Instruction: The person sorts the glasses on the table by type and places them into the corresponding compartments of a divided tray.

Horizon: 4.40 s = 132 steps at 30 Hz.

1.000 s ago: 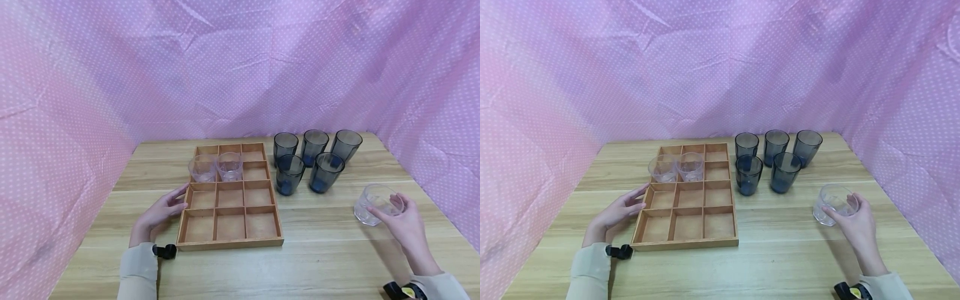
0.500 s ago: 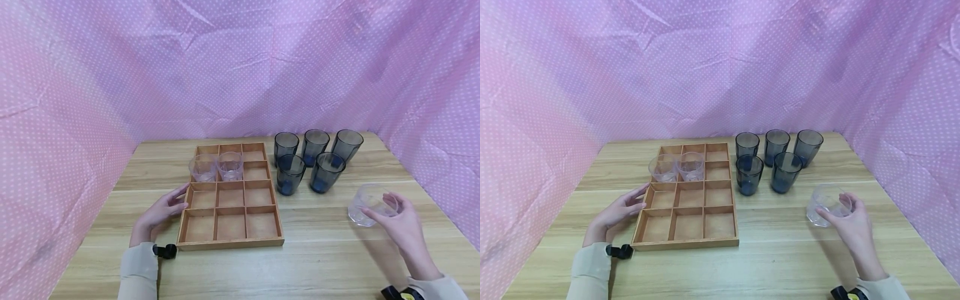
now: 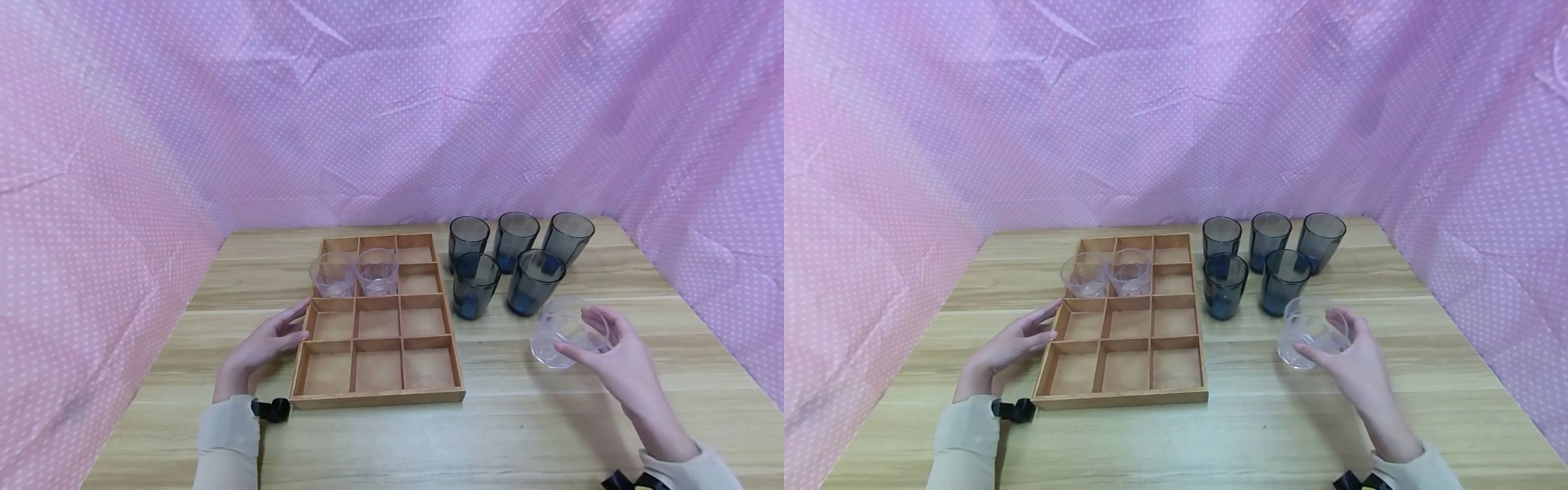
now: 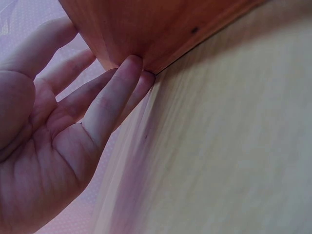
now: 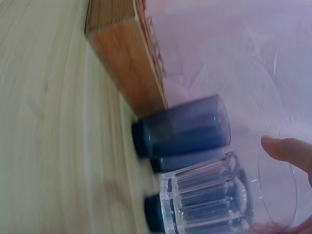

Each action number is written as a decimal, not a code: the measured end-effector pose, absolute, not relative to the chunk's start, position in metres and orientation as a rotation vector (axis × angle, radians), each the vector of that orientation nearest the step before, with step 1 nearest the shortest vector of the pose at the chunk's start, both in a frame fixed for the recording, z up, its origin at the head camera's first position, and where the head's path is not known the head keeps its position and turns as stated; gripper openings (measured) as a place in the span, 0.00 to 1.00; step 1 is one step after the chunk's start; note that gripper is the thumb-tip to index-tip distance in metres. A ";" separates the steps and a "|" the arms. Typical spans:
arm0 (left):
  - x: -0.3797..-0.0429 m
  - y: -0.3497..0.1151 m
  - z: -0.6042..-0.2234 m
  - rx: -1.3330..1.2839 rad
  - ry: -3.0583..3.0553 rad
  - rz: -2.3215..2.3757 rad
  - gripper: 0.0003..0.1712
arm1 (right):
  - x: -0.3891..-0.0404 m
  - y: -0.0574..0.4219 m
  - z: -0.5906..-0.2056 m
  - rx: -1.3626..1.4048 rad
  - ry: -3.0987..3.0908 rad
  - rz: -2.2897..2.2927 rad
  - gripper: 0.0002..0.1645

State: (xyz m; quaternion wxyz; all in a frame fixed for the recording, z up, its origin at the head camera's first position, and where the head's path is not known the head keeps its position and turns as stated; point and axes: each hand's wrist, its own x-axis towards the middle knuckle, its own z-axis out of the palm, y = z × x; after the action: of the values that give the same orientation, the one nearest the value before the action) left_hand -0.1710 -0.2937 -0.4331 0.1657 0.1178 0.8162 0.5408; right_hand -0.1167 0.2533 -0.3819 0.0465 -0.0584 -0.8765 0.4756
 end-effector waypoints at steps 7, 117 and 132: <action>-0.171 -0.294 -0.434 0.357 2.329 1.540 0.42 | -0.118 0.228 -0.371 -0.049 -2.669 1.534 0.51; -0.171 -0.293 -0.439 0.339 2.303 1.562 0.41 | -0.231 0.054 -0.364 0.035 -2.582 1.511 0.55; -0.179 -0.296 -0.433 0.315 2.255 1.577 0.42 | -0.246 0.047 -0.375 0.016 -2.613 1.497 0.55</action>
State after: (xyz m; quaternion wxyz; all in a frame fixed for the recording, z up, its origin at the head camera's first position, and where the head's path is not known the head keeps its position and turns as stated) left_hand -0.1786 -0.2963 -0.4334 0.1847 0.1118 0.8002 0.5596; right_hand -0.2463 0.0472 -0.3749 0.0651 0.0053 -0.8658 0.4961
